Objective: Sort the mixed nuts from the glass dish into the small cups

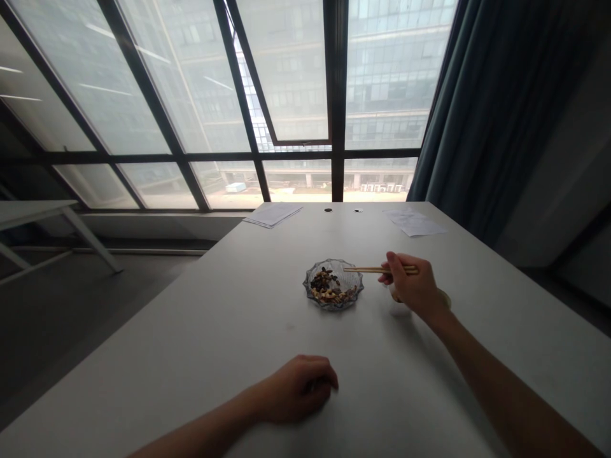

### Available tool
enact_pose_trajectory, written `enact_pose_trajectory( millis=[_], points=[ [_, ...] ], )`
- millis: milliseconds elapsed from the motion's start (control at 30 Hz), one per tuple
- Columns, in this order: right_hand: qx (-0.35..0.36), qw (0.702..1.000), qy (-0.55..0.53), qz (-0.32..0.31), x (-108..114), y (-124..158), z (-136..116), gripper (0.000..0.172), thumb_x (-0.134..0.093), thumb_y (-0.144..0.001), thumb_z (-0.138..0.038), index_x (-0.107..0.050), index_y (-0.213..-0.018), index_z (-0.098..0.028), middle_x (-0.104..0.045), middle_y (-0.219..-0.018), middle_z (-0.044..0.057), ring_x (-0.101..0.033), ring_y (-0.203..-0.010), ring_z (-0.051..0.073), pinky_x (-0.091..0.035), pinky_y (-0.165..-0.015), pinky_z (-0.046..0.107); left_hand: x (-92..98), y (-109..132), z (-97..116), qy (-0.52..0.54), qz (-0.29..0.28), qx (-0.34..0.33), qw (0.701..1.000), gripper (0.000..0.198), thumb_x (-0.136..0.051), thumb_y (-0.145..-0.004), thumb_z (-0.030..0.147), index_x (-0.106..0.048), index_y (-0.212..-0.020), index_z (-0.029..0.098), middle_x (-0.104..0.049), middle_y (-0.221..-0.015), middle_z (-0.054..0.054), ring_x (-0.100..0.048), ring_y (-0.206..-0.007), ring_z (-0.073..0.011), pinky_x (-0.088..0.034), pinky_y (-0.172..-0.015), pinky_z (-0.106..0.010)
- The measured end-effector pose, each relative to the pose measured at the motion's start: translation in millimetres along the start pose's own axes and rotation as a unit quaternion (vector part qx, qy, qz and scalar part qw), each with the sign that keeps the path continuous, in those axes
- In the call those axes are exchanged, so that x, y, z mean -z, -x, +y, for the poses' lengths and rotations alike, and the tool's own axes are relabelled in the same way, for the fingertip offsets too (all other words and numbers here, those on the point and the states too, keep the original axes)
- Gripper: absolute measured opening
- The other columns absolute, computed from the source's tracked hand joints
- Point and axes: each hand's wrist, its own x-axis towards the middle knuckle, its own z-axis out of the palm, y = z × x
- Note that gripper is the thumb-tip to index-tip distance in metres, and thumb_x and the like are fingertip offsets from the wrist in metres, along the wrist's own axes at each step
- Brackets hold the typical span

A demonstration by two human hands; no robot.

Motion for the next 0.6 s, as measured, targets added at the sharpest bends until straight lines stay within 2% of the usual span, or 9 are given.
enact_pose_trajectory(
  millis=[100, 300, 433, 600],
  points=[
    [-0.001, 1.0, 0.004, -0.017, 4.0, 0.2, -6.9, 0.047, -0.061, -0.093, -0.059, -0.071, -0.078, -0.016, -0.074, -0.064, 0.008, -0.073, -0.057, 0.022, -0.056, -0.052, 0.029, 0.3, -0.1, 0.6, -0.002, -0.002, 0.004, 1.0, 0.023, -0.055, -0.085, 0.01, -0.07, -0.1, 0.019, -0.069, -0.09, -0.002, -0.061, -0.077, -0.0134, -0.048, -0.074, -0.022],
    [0.016, 0.989, 0.077, -0.123, -10.7, 8.1, -6.7, 0.043, -0.061, -0.094, -0.054, -0.068, -0.069, -0.019, -0.074, -0.063, 0.006, -0.073, -0.059, 0.022, -0.054, -0.06, 0.03, 1.3, -0.4, 2.2, -0.015, -0.006, 0.005, 1.0, 0.023, -0.055, -0.086, 0.01, -0.07, -0.101, 0.019, -0.068, -0.09, -0.002, -0.06, -0.076, -0.0139, -0.048, -0.073, -0.022],
    [-0.01, 0.987, 0.079, -0.14, -17.1, 11.7, -1.3, 0.039, -0.061, -0.095, -0.052, -0.068, -0.073, -0.02, -0.074, -0.066, 0.006, -0.073, -0.063, 0.022, -0.053, -0.061, 0.03, 0.9, -0.6, 2.0, -0.009, -0.002, 0.0, 1.0, 0.024, -0.055, -0.085, 0.01, -0.07, -0.1, 0.019, -0.068, -0.089, -0.002, -0.06, -0.076, -0.0138, -0.047, -0.072, -0.022],
    [-0.002, 0.986, 0.091, -0.137, -18.4, 13.0, 2.1, 0.045, -0.054, -0.098, -0.055, -0.064, -0.069, -0.021, -0.071, -0.062, 0.005, -0.068, -0.056, 0.02, -0.049, -0.056, 0.029, -0.7, 0.0, 0.2, -0.004, 0.001, -0.001, 1.0, 0.024, -0.054, -0.085, 0.009, -0.071, -0.1, 0.019, -0.068, -0.089, -0.002, -0.06, -0.076, -0.0134, -0.047, -0.072, -0.022]
  ],
)
